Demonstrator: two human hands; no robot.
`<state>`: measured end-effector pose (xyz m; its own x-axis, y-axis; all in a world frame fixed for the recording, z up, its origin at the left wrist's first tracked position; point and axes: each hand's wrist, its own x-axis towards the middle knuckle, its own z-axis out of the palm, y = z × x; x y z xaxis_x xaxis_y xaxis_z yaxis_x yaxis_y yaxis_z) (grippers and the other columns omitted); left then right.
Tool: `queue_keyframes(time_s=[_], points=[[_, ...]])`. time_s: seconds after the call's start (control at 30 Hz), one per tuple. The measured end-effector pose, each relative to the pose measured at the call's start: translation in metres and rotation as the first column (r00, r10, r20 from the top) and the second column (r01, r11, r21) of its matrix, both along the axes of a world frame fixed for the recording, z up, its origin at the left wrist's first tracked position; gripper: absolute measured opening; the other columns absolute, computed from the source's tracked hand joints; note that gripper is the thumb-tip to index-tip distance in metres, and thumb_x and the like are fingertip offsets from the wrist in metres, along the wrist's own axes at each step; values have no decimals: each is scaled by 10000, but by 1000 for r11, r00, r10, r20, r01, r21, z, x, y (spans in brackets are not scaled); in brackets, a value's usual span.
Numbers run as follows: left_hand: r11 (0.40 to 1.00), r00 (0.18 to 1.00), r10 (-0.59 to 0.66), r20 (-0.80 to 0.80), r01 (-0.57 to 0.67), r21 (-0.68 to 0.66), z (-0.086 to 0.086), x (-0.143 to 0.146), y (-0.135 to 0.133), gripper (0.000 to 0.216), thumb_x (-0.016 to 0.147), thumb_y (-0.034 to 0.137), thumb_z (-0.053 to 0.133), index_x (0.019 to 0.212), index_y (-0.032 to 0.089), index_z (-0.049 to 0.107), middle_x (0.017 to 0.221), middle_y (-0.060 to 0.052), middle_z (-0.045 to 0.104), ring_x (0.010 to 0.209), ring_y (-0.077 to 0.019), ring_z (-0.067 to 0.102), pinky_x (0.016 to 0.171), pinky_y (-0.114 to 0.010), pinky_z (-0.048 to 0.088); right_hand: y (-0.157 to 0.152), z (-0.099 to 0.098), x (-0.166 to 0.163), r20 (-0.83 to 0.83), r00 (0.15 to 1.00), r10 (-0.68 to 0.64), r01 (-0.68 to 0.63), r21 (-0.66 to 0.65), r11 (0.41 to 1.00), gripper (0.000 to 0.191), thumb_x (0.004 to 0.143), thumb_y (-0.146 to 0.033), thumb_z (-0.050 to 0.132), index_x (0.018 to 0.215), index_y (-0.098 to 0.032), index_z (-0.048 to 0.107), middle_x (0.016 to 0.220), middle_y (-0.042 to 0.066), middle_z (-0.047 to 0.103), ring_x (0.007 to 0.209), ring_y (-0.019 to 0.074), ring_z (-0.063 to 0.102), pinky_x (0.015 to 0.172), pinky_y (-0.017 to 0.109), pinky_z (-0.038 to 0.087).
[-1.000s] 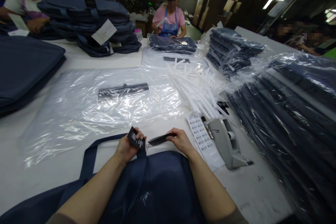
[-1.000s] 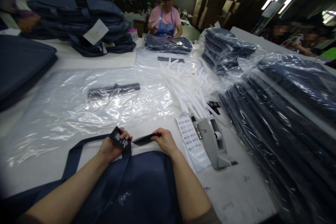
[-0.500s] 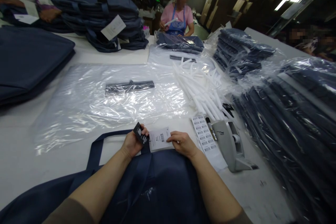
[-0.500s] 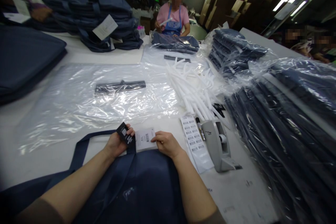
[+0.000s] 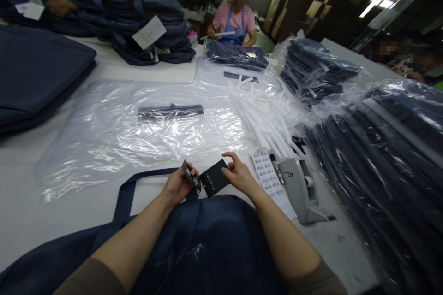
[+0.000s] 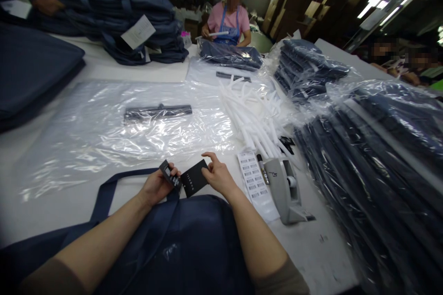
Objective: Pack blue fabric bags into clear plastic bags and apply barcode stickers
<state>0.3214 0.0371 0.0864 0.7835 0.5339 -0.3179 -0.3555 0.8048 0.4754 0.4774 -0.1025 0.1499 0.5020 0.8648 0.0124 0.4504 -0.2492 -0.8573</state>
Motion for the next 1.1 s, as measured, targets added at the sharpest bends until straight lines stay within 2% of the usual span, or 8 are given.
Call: queue_keyframes(time_s=[0.13, 0.23, 0.3, 0.4, 0.53, 0.67, 0.83, 1.1], points=[[1000, 1000, 6, 16, -6, 0, -1, -1, 1, 83, 757, 79, 519, 774, 158, 538, 634, -17, 453, 650, -176, 534, 684, -312, 531, -3, 10, 4, -422, 906, 33, -99, -136, 986, 248, 712, -243, 608, 922, -136, 686, 725, 16, 627, 644, 122, 593, 635, 272, 537], [1000, 1000, 11, 14, -11, 0, -3, -1, 2, 79, 774, 85, 513, 787, 159, 535, 636, -12, 448, 654, -177, 536, 696, -333, 536, -12, 8, 8, -530, 834, 150, -244, -112, 963, 515, 609, -189, 723, 1117, -152, 649, 906, 41, 686, 871, 157, 635, 829, 300, 525], [1000, 1000, 9, 15, -10, 16, -4, 0, 2, 78, 789, 86, 505, 794, 158, 536, 637, -12, 451, 655, -178, 534, 721, -358, 538, -15, 6, 10, -399, 910, 114, -199, -180, 963, 451, 654, -208, 707, 1097, -140, 658, 832, 47, 689, 792, 163, 642, 766, 310, 533], [998, 1000, -3, 24, 2, 58, -4, 1, 1, 54, 801, 106, 516, 795, 158, 530, 649, -17, 457, 663, -180, 531, 675, -329, 528, -10, 8, 9, -10, 999, -32, 29, -203, 979, 216, 789, -324, 619, 852, -143, 719, 750, 64, 646, 712, 164, 600, 725, 321, 498], [988, 999, -2, 33, -4, 153, -6, 0, -1, 116, 778, 193, 619, 813, 178, 510, 684, 1, 455, 686, -176, 529, 676, -324, 513, 8, 20, 3, 478, 878, -22, 119, -173, 978, 286, 874, -385, 539, 754, -173, 689, 882, 72, 640, 807, 156, 578, 778, 276, 423], [953, 1000, 9, -23, -2, 303, -10, 0, -2, 357, 676, 385, 768, 794, 181, 500, 731, 10, 486, 693, -153, 513, 680, -287, 485, 25, 29, -3, 531, 847, 27, 134, -262, 956, 291, 901, -352, 474, 777, -169, 663, 744, 75, 663, 730, 191, 598, 689, 284, 391], [802, 970, 108, -216, 43, 596, -1, 14, -6, 535, 652, 636, 706, 835, 151, 576, 775, -25, 572, 737, -150, 509, 669, -235, 428, 36, 36, -8, 537, 842, 52, 103, -254, 962, 207, 864, -327, 540, 821, -170, 668, 807, 82, 690, 798, 204, 618, 712, 275, 384], [459, 914, 186, -361, 244, 854, 31, 48, -2, 359, 745, 521, 559, 787, 166, 525, 598, 13, 523, 544, -142, 463, 516, -240, 343, 20, 45, 3, 413, 910, 22, 51, -165, 985, 331, 945, -323, 410, 805, -165, 666, 748, 31, 672, 710, 130, 609, 697, 232, 424]])
